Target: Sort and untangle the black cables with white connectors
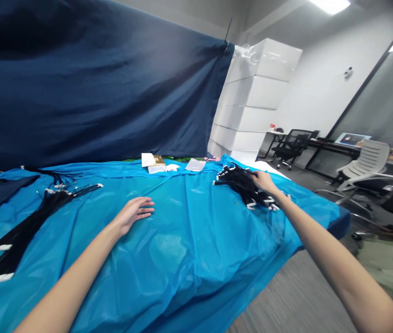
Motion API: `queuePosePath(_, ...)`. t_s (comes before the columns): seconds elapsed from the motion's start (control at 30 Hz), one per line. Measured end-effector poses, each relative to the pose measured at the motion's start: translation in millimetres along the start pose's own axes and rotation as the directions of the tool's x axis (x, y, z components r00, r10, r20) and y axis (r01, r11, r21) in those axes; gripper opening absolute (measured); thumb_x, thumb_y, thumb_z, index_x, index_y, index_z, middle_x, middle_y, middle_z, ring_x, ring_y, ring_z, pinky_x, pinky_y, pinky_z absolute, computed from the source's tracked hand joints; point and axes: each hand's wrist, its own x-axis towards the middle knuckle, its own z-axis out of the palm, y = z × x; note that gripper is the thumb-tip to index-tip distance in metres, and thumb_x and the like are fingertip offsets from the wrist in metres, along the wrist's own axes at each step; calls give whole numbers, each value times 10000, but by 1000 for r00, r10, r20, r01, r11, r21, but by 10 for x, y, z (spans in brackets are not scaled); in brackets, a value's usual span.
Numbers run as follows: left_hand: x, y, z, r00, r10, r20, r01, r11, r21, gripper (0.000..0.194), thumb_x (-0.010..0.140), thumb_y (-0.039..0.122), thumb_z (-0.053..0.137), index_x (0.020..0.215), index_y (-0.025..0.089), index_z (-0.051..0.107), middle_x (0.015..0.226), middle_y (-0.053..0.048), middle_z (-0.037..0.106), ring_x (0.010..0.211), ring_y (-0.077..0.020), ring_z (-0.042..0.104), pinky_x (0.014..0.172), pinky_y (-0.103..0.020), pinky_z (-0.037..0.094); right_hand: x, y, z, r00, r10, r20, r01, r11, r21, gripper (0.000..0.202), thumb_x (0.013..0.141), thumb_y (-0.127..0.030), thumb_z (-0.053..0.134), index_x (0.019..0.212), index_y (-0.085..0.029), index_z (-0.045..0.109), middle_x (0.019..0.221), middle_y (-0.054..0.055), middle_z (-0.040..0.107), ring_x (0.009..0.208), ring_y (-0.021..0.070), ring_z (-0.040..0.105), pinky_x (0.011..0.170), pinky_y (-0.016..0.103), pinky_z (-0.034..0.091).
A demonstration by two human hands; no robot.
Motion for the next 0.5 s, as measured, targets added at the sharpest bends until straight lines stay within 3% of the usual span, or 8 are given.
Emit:
queuePosePath(0.17, 43, -22, -18, 1000, 9, -14, -9, 1000, 4, 251, 731, 308, 579, 914, 137, 573, 1009, -130, 646, 790, -182, 657, 716, -286, 522, 111, 74, -129, 982, 155, -105, -154, 988, 9, 382, 890, -208, 251, 1086, -66, 547, 1032, 164, 610, 956, 217, 562, 754, 266, 393)
queuePosePath(0.27, 56, -30, -31, 1000, 10, -21, -10, 1000, 1, 243, 723, 302, 582, 906, 142, 574, 993, -125, 651, 780, -181, 658, 709, -286, 521, 42, 84, -99, 975, 190, -112, -193, 981, -13, 354, 858, -269, 371, 1104, -69, 529, 1019, 181, 589, 940, 243, 555, 734, 296, 399)
queuePosePath(0.37, 50, -26, -29, 999, 15, -33, -14, 1000, 2, 234, 718, 295, 580, 896, 143, 576, 973, -115, 654, 768, -175, 656, 707, -283, 516, -107, -5, -32, 980, 158, -122, -166, 985, -51, 414, 781, -333, 520, 1116, -89, 516, 1084, 193, 529, 981, 290, 512, 728, 341, 399)
queuePosePath(0.5, 54, -23, -13, 994, 58, -92, -53, 997, 57, 245, 708, 313, 570, 884, 143, 574, 949, -106, 652, 761, -175, 647, 711, -298, 508, -350, -346, 27, 981, -18, -195, -1, 995, -96, 362, 831, -253, 410, 1149, -99, 487, 1158, 194, 465, 1070, 325, 405, 777, 394, 361)
